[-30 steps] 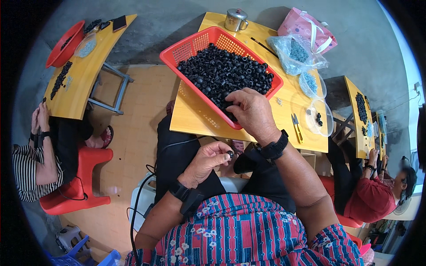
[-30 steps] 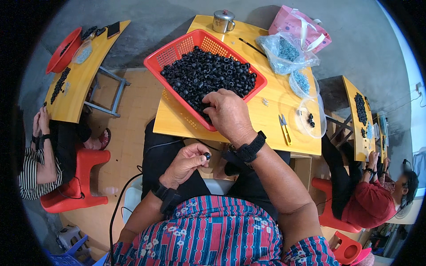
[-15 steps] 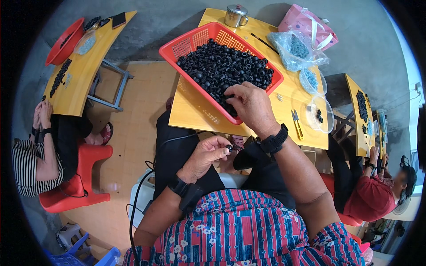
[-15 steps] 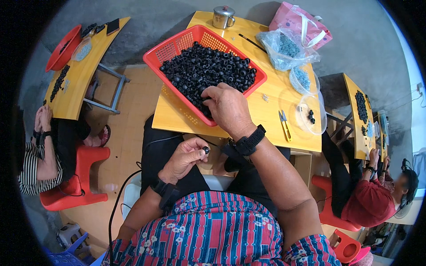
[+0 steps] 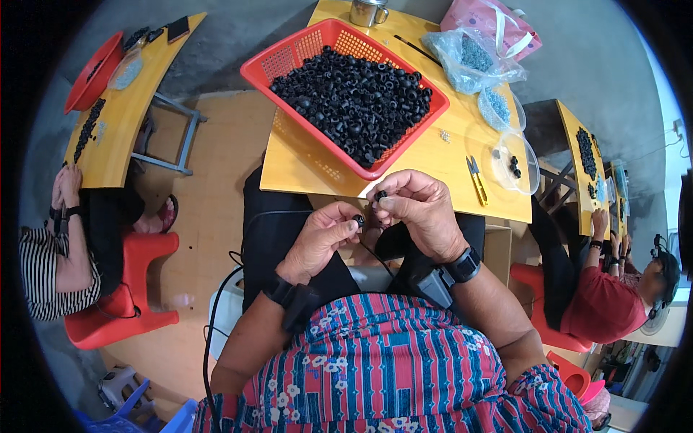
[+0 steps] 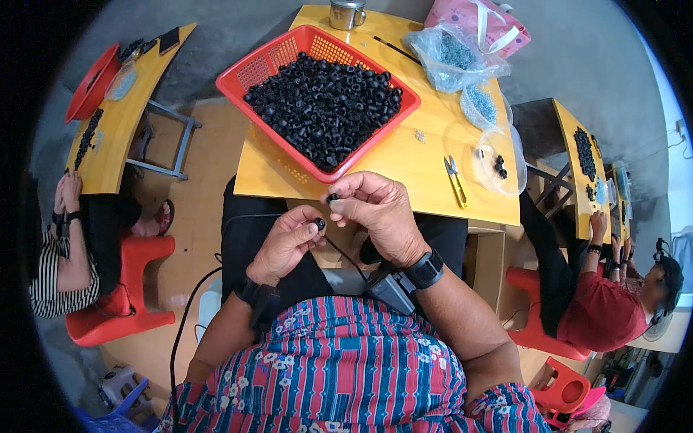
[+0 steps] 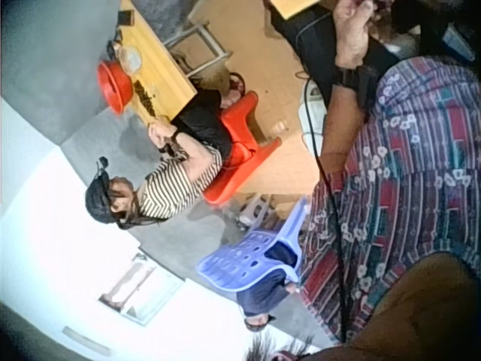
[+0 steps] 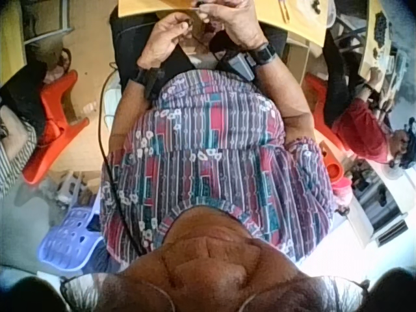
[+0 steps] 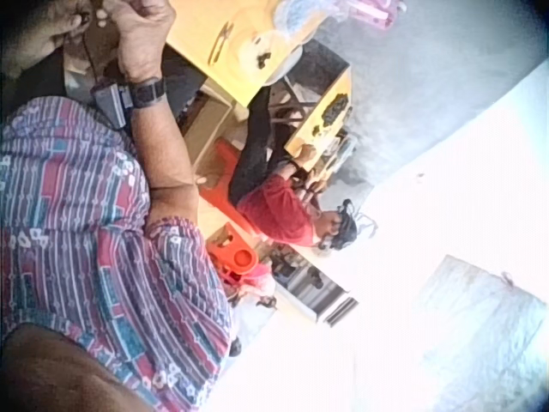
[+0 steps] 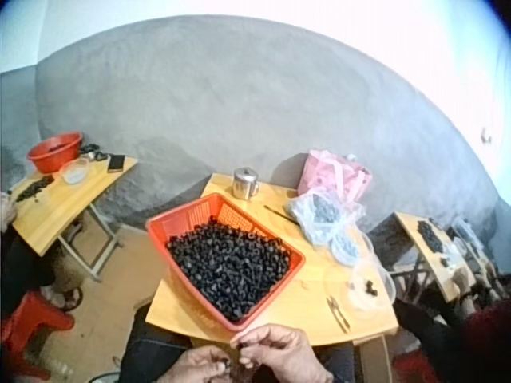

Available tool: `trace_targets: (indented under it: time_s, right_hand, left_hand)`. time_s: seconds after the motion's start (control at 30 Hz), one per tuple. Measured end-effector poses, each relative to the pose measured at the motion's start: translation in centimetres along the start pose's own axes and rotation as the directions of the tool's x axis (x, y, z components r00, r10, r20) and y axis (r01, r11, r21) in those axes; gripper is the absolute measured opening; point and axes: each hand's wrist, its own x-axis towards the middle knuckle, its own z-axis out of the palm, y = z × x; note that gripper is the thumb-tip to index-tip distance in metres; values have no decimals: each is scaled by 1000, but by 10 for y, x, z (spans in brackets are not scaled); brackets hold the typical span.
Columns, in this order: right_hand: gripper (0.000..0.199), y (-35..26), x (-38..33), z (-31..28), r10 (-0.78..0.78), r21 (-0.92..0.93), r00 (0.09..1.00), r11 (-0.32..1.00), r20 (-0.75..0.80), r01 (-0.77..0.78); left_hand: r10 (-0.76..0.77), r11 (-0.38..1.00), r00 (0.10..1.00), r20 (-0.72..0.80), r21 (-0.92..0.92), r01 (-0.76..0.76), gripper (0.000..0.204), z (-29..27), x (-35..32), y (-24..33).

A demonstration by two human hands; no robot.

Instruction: Assembling small black plastic components onto a black cord.

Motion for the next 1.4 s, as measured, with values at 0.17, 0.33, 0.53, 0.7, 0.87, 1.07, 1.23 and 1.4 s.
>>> trace_targets:
  time_s: [0.17, 0.33, 0.53, 0.7, 0.87, 1.07, 1.23, 1.4]
  right_hand:
    - [19, 19, -8, -11, 49, 120, 998, 992, -42, -44]
    - [21, 25, -12, -17, 118, 92, 990, 990, -74, -111]
    - [22, 33, -15, -15, 155, 146, 988, 978, -24, -150]
    - [20, 36, -13, -13, 182, 138, 983, 974, -19, -178]
    - [18, 38, -12, -12, 183, 104, 983, 978, -29, -180]
    - [17, 39, -12, -11, 133, -20, 990, 991, -48, -134]
    - [16, 38, -12, -9, 127, -77, 991, 989, -34, -130]
    - [15, 36, -12, -7, 121, -143, 991, 982, -50, -127]
  left_hand:
    - [23, 1000, 1000, -3, 12, -23, 20, -1, -2, -2]
    - [34, 999, 999, 0, 15, -34, 20, 2, -2, -1]
    - [25, 1000, 1000, -4, 14, -25, 21, 1, -4, -1]
    - [41, 999, 999, -4, -14, -41, 20, 2, -4, -2]
    - [32, 999, 999, -18, -6, -33, 21, 0, -4, -2]
    - [32, 999, 999, 0, -18, -32, 22, 0, -4, -1]
    - [32, 999, 999, 13, -28, -32, 21, -2, -4, -2]
    - [31, 999, 999, 20, -27, -31, 20, -4, -3, -2]
